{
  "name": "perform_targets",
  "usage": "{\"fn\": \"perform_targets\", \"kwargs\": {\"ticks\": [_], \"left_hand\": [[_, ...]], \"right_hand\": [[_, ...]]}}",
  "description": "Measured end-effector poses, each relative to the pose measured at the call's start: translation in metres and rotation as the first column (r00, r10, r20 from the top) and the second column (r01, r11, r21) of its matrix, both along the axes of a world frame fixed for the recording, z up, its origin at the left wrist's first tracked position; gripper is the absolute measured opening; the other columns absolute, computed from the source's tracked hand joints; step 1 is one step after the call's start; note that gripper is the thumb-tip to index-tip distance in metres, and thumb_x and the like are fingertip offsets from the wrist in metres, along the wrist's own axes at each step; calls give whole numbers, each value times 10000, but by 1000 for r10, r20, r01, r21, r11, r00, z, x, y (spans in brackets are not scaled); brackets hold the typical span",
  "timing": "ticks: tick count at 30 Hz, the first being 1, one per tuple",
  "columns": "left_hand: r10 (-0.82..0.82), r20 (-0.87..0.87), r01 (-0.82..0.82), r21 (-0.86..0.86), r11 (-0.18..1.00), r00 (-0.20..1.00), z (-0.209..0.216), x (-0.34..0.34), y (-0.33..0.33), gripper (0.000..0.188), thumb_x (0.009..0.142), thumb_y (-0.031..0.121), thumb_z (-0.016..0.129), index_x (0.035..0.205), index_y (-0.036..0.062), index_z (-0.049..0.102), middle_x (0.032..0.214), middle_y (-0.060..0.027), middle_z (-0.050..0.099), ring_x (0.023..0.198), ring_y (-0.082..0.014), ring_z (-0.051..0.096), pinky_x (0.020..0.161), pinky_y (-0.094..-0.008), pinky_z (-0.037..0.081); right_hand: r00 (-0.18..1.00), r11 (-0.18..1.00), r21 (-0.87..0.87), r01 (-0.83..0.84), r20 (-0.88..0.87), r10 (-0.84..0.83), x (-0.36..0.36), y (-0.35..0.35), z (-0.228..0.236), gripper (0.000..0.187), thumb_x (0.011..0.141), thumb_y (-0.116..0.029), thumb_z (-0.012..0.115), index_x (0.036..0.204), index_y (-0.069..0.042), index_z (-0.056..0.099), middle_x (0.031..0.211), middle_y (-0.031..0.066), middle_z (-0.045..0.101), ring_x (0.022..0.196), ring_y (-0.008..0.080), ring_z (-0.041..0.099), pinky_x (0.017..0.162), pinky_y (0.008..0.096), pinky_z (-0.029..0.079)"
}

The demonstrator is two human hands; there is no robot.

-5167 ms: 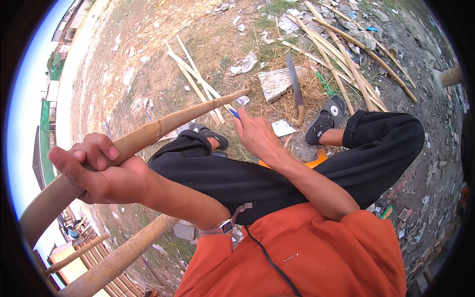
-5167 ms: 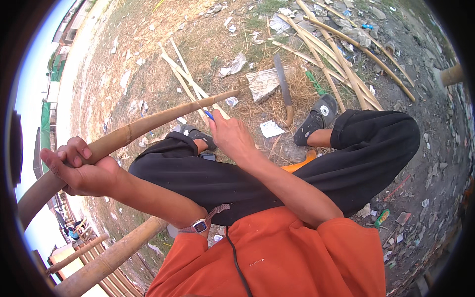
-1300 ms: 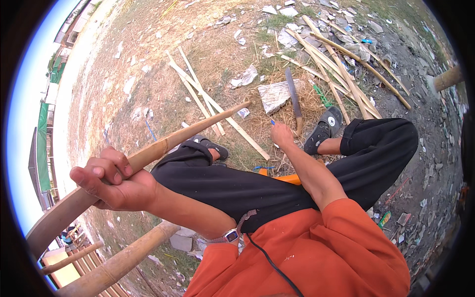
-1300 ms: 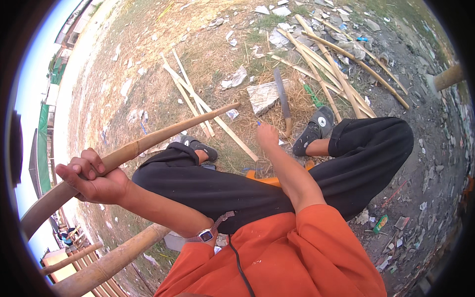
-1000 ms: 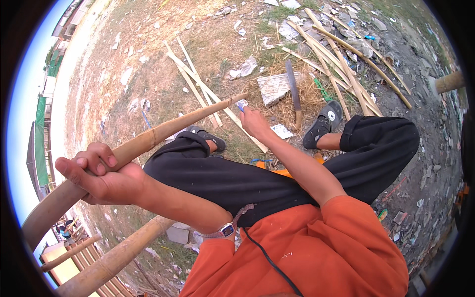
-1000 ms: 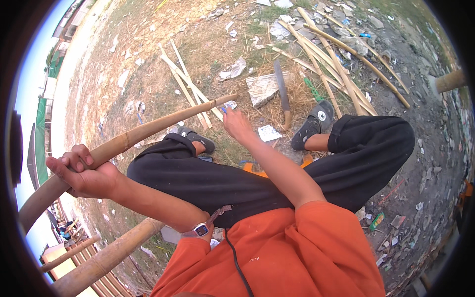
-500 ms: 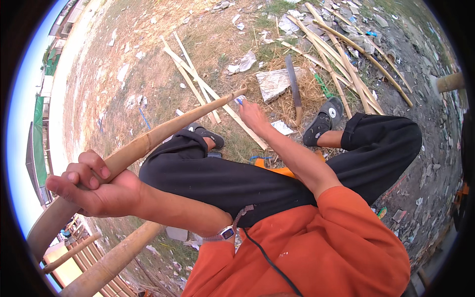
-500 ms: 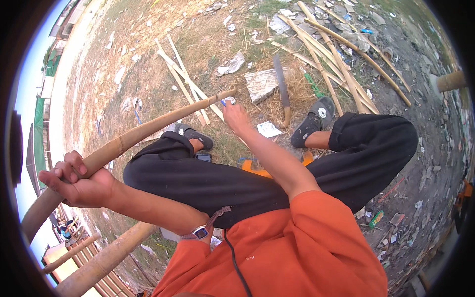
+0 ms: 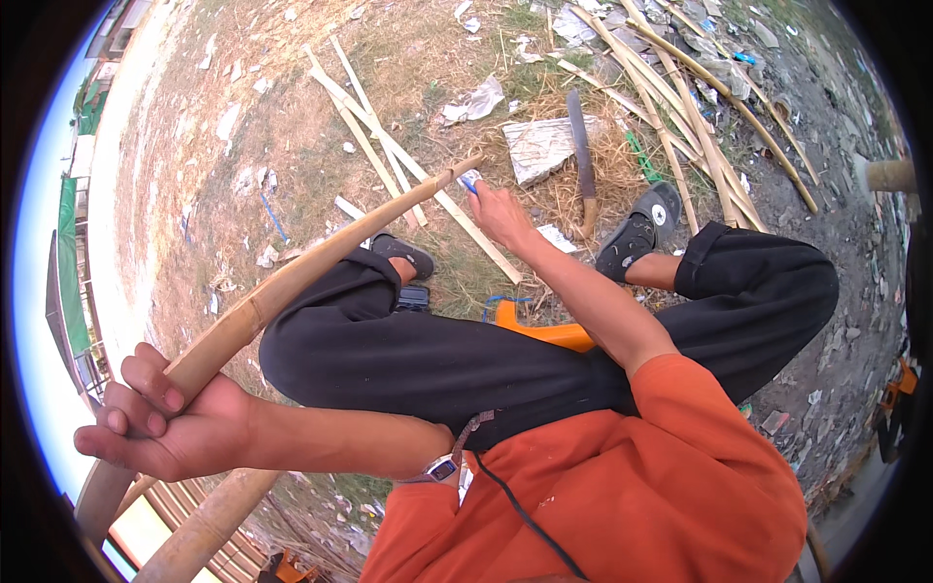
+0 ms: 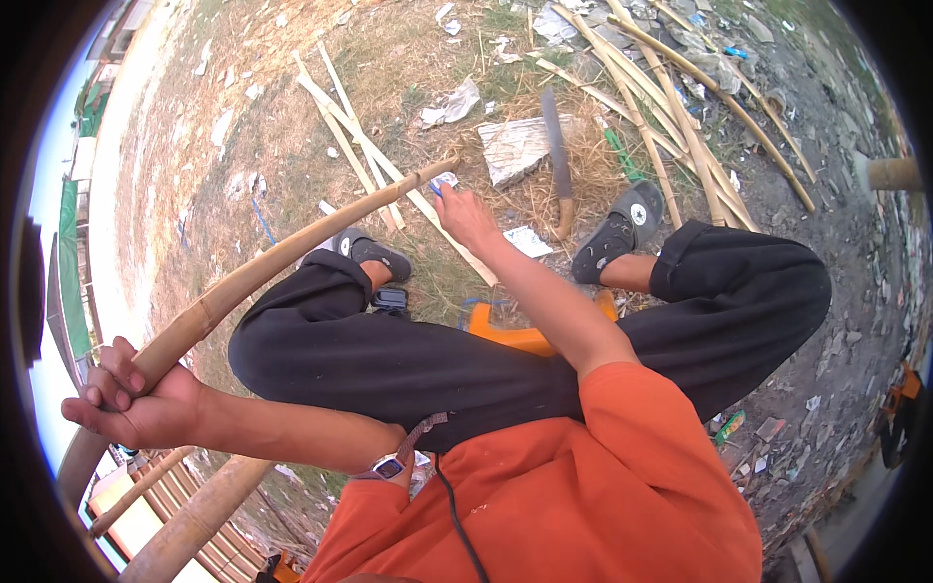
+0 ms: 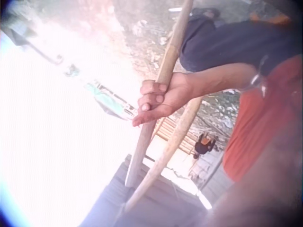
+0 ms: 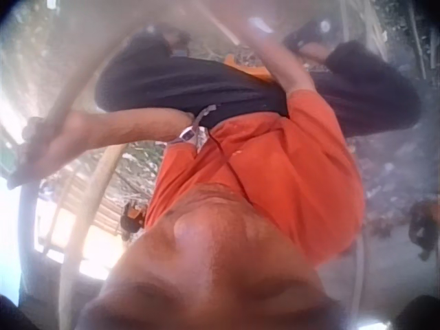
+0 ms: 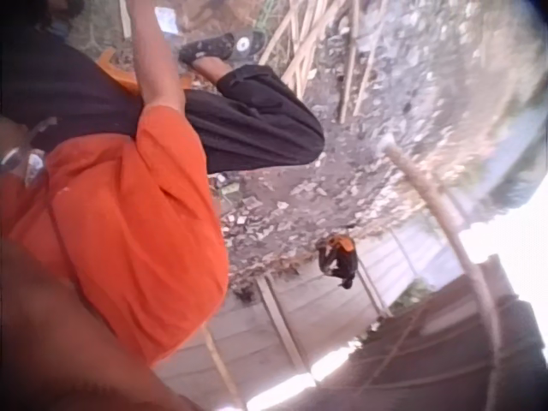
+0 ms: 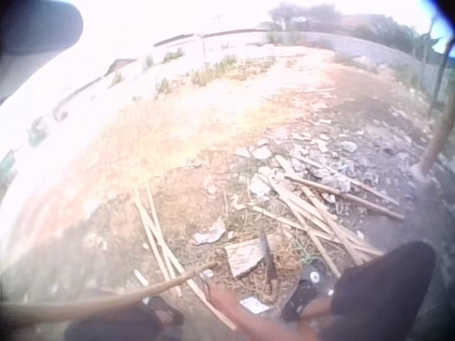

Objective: The person sits on the ground and uses a knife to sharpen the end of a long bamboo stick. They hold the stick with their left hand and carefully shave the wood with the knife in their right hand, rotating the stick to work on different sides.

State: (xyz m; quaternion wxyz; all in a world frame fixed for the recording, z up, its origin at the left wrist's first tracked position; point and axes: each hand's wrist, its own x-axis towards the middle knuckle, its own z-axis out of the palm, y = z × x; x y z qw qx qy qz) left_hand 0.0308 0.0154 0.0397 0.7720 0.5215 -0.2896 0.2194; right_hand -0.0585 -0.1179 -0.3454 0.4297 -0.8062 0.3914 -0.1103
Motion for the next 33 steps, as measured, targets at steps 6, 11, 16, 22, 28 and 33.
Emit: {"fn": "perform_targets", "kwargs": {"ticks": [6,11,16,22,28,33], "left_hand": [[-9,19,8,29,1000,1000,-5,9,6,393,923,385,516,591,177,483,475,79,266,420,-52,224,474,-213,166],[17,35,-18,25,1000,999,-3,5,2,395,927,379,510,588,179,474,472,81,267,418,-46,222,476,-220,170],[-65,24,65,1,998,998,-2,4,1,396,953,366,458,607,173,454,468,74,262,412,-47,201,478,-219,170],[-104,59,103,14,995,993,-4,11,13,380,969,354,422,643,159,424,471,61,248,396,-48,196,471,-213,173],[-137,16,137,-21,990,990,-9,18,25,395,966,354,431,624,158,454,474,66,268,405,-51,212,464,-219,180],[-245,63,247,-22,969,967,-6,19,17,391,973,352,408,634,159,424,480,61,256,394,-53,208,451,-209,180]], "right_hand": [[996,997,27,-68,-61,70,13,-13,2,302,926,-292,426,979,-4,499,721,274,597,708,462,588,665,528,476],[984,999,-44,3,-180,-11,21,-30,-53,279,930,-287,421,1002,-27,492,804,268,606,762,449,596,686,523,489],[909,999,4,37,-416,-32,18,-39,-100,264,917,-214,432,1003,-1,565,916,239,630,903,380,620,754,462,517],[893,972,44,229,-407,-192,4,-16,-103,253,909,-206,431,969,-2,568,930,208,643,863,386,628,746,484,510],[1000,999,28,18,-15,-17,9,-2,-32,270,911,-245,440,942,0,550,859,215,646,783,407,631,695,499,508],[928,998,-53,-31,-372,9,2,-56,-120,260,911,-258,444,949,-22,545,845,240,634,774,437,613,679,509,496]]}}
